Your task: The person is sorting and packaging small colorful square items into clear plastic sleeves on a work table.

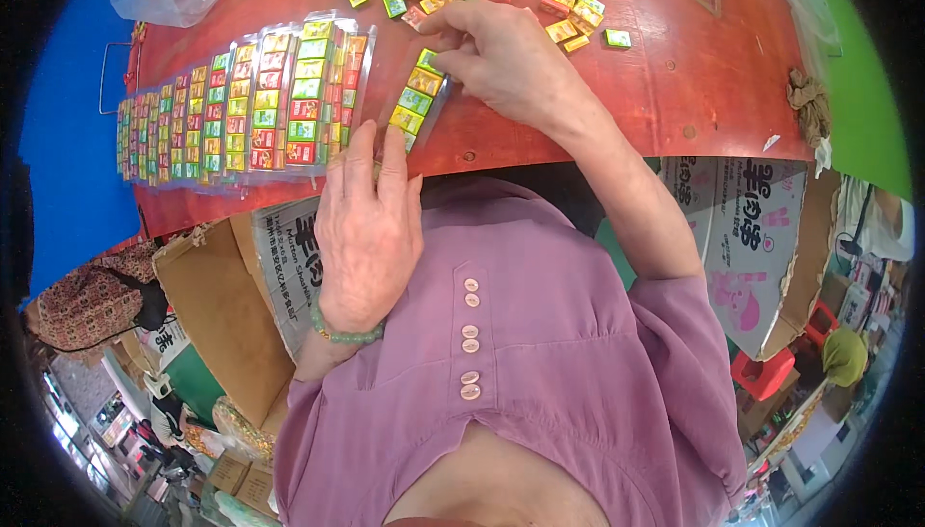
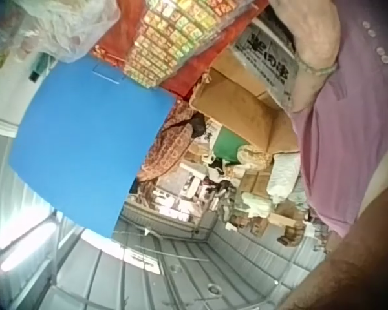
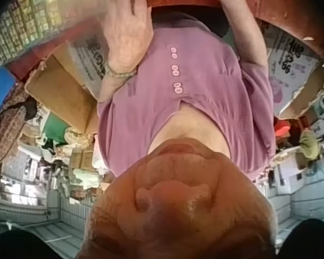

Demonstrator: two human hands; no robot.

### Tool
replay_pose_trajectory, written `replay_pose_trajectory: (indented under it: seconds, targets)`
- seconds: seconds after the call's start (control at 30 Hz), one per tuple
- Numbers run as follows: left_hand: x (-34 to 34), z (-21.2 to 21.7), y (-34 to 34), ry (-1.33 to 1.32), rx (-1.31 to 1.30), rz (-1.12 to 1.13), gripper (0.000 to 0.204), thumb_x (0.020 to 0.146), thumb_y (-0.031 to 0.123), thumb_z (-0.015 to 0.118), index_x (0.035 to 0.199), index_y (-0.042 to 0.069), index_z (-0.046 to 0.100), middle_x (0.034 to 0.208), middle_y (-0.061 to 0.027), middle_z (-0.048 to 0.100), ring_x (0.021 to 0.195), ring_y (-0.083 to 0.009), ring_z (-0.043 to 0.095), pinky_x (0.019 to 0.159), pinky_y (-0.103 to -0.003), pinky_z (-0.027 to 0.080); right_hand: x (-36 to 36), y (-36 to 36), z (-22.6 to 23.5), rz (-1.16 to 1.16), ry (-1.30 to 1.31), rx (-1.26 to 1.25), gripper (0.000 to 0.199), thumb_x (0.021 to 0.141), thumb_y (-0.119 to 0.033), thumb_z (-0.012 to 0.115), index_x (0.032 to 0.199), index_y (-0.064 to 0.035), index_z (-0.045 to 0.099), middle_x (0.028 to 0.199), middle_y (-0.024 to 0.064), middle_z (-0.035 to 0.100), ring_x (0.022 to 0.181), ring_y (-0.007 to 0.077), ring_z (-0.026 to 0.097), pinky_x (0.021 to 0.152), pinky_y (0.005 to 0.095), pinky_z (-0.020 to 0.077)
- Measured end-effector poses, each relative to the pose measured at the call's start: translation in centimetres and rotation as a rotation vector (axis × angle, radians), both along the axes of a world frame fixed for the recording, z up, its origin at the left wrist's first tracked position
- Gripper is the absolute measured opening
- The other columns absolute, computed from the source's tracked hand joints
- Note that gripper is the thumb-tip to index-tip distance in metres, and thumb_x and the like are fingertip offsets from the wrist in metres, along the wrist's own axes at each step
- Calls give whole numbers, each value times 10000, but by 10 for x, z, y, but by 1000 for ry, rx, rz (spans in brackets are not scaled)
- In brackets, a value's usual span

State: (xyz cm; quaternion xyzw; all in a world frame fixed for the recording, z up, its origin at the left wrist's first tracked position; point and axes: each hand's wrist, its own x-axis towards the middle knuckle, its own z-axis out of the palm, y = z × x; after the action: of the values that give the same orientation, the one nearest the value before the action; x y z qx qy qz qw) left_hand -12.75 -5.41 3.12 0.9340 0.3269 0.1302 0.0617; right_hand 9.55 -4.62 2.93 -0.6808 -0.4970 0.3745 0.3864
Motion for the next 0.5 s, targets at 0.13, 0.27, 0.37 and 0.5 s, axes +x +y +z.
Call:
replay_pose_trajectory:
  seconds: [0.13,0.27,0.37,0.5]
  targets:
    - [-3,-3,-4,23,60,0,482,895,93,634,1340,-84,581,1407,-252,546,1210,-382,586,955,-457,535,-5,13,-10,30,-55,45,257,974,-39,673,1228,-2,695,1018,28,722,823,56,634,675,231,573]
    - [-3,-1,-3,43,55,-36,486,895,92,605,1343,-94,580,1452,-258,526,1273,-379,556,991,-467,518,-10,26,-7,55,-11,-8,243,986,-61,671,1221,0,691,1016,31,744,845,63,661,696,231,584]
    - [-2,-5,-3,33,33,-53,490,894,85,596,1340,-115,574,1454,-265,527,1288,-381,549,1009,-477,509,-9,36,-14,74,-118,44,227,993,-70,664,1204,8,697,997,39,752,842,75,677,705,241,586]
    - [-2,-8,-2,64,49,-45,496,889,72,596,1336,-143,564,1440,-269,540,1300,-382,544,1028,-486,504,-11,47,-15,95,-155,72,205,972,-72,683,1150,25,711,952,74,756,837,116,704,713,272,591]
